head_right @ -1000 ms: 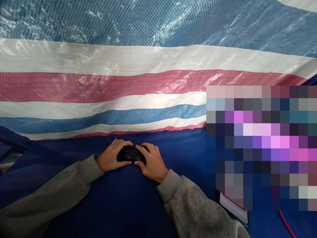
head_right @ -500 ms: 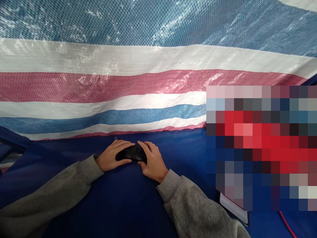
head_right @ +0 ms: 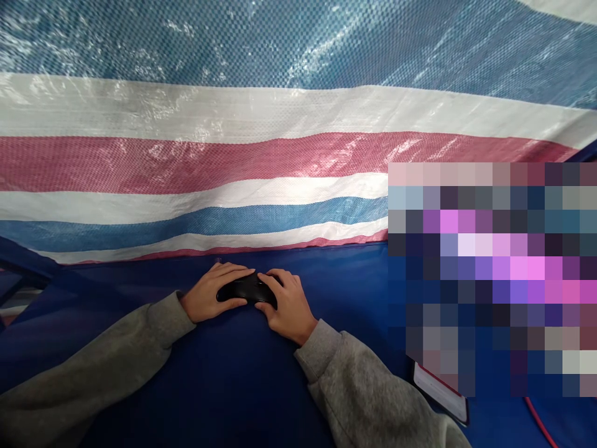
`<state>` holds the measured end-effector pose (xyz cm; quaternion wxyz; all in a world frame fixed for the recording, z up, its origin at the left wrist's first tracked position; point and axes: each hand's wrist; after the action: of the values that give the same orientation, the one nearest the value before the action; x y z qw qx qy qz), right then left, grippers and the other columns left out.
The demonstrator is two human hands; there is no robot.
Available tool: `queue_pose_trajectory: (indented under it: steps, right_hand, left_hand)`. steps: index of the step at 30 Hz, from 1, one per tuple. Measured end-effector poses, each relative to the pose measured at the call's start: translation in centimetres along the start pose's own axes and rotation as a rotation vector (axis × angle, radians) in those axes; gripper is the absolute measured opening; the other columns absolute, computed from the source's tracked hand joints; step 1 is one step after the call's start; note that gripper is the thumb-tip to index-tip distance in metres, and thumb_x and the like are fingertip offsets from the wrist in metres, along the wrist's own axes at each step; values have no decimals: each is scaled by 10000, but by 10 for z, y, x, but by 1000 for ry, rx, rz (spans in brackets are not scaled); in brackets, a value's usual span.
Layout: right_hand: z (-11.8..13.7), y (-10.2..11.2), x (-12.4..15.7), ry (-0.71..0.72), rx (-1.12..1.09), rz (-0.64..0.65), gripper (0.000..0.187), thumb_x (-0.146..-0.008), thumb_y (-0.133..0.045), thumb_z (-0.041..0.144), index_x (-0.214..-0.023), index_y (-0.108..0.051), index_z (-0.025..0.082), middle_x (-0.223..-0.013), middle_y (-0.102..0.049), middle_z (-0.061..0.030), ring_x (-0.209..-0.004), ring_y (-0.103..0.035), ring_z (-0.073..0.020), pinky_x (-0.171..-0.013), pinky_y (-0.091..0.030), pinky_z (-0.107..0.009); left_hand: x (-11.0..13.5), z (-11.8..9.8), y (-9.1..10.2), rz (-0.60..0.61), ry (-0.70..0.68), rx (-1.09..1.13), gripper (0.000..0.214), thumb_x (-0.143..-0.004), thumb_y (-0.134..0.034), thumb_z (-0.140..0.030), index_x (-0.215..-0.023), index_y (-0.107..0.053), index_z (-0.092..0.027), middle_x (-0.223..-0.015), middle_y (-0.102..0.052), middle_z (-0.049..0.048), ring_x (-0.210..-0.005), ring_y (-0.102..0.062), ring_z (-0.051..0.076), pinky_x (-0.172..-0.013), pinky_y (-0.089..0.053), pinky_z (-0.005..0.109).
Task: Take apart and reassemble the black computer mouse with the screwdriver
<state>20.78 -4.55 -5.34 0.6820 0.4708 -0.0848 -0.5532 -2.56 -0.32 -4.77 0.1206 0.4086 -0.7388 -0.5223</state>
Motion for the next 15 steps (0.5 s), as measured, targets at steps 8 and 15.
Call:
queue_pose_trajectory:
  steps: [8, 15]
  right_hand:
    - [-1, -1, 0, -16, -27, 22, 505, -804, -699, 220, -1288, -555, 232, -1243, -567, -111, -1130, -552, -282, -964, -459, -481]
    - [0, -1, -1, -12, -24, 24, 497, -820, -674, 217, -1299, -543, 218, -1262, -568, -118, -1140, -542, -282, -977, -449, -483]
  left_hand:
    - [-1, 1, 0, -6, -35, 14, 588, -842, -613, -532, -1343, -513, -242, -1249, -634, 107, -1128, -579, 293, -970, -410, 468]
    - [-2, -3, 2, 13, -34, 0, 588, -848, -604, -523, -1347, -494, -233, -1261, -623, 110, -1129, -567, 292, -952, -407, 462]
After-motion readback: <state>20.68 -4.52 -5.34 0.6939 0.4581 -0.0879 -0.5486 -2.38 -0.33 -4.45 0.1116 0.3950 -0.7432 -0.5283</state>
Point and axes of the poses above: each hand's wrist, its own x-axis away from the middle knuckle, its own y-axis out of the back of the hand, z = x × y
